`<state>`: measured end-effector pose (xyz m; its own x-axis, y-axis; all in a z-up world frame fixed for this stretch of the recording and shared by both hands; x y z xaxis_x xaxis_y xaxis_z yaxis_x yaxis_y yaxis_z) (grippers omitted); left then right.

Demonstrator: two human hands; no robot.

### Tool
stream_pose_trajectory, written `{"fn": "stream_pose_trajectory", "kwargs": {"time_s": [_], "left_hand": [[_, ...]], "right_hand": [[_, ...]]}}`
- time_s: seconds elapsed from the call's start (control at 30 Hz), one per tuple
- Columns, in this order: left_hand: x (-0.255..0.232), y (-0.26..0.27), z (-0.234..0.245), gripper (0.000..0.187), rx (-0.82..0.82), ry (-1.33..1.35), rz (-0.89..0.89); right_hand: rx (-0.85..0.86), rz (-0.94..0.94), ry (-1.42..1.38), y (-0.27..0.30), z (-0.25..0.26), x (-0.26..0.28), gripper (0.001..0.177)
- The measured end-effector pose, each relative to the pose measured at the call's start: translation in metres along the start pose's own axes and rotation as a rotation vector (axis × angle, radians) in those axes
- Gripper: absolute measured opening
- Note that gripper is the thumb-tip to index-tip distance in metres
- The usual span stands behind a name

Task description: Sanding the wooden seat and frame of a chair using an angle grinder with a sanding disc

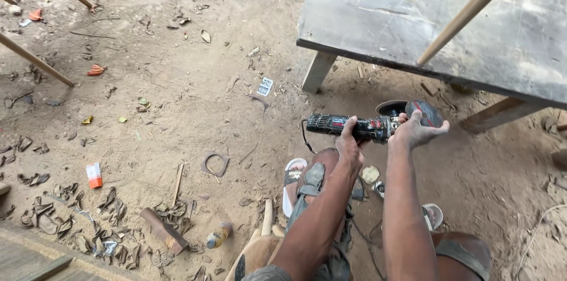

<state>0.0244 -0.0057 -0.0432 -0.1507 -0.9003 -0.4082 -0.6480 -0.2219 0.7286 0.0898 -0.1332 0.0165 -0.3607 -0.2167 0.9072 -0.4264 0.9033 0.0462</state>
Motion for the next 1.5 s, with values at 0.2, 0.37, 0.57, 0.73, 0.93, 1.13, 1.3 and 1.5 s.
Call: {"fn": "stream_pose_trajectory", "kwargs": {"time_s": [0.2, 0.37, 0.57, 0.73, 0.93, 1.13, 1.3, 1.5], "left_hand": [[-0.002, -0.005, -0.001, 0.068, -0.008, 0.011, 0.012], [0.008, -0.012, 0.004, 0.064, 0.001, -0.012, 0.011], [-0.002, -0.007, 0.001, 0.067, 0.042, -0.090, -0.019], [-0.017, 0.011, -0.004, 0.069, 0.019, -0.097, 0.011], [-0.017, 0.009, -0.004, 0.072, 0.017, -0.087, 0.007], [-0.023, 0.018, -0.008, 0.070, 0.024, -0.104, 0.026], [-0.019, 0.013, -0.004, 0.068, 0.028, -0.091, 0.022], [-0.019, 0.008, -0.005, 0.066, 0.041, -0.085, 0.010]], "right_hand": [[0.006, -0.032, 0.041, -0.004, 0.001, -0.010, 0.066], [0.022, -0.005, 0.062, -0.002, 0.003, -0.003, 0.066], [0.044, 0.078, 0.152, 0.009, -0.001, 0.004, 0.065], [0.026, 0.078, 0.138, 0.011, -0.001, 0.003, 0.064], [0.055, 0.075, 0.200, 0.024, -0.006, 0.014, 0.064], [0.084, 0.160, 0.304, 0.036, -0.013, 0.025, 0.061], [0.098, 0.181, 0.317, 0.036, -0.009, 0.020, 0.062], [0.298, 0.002, 0.268, 0.045, -0.010, 0.044, 0.063]]}}
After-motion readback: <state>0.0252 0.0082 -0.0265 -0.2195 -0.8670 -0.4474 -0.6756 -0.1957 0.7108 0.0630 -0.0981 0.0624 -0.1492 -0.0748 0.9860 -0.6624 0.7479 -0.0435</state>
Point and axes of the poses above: each hand's wrist, its own y-axis away from the middle knuckle, its own z-axis out of the back of the hand, x = y × z, the point moved 3 cm from there along -y, towards the middle knuckle, and after that the axes turned 10 degrees about -y, right-handed, at the moved point
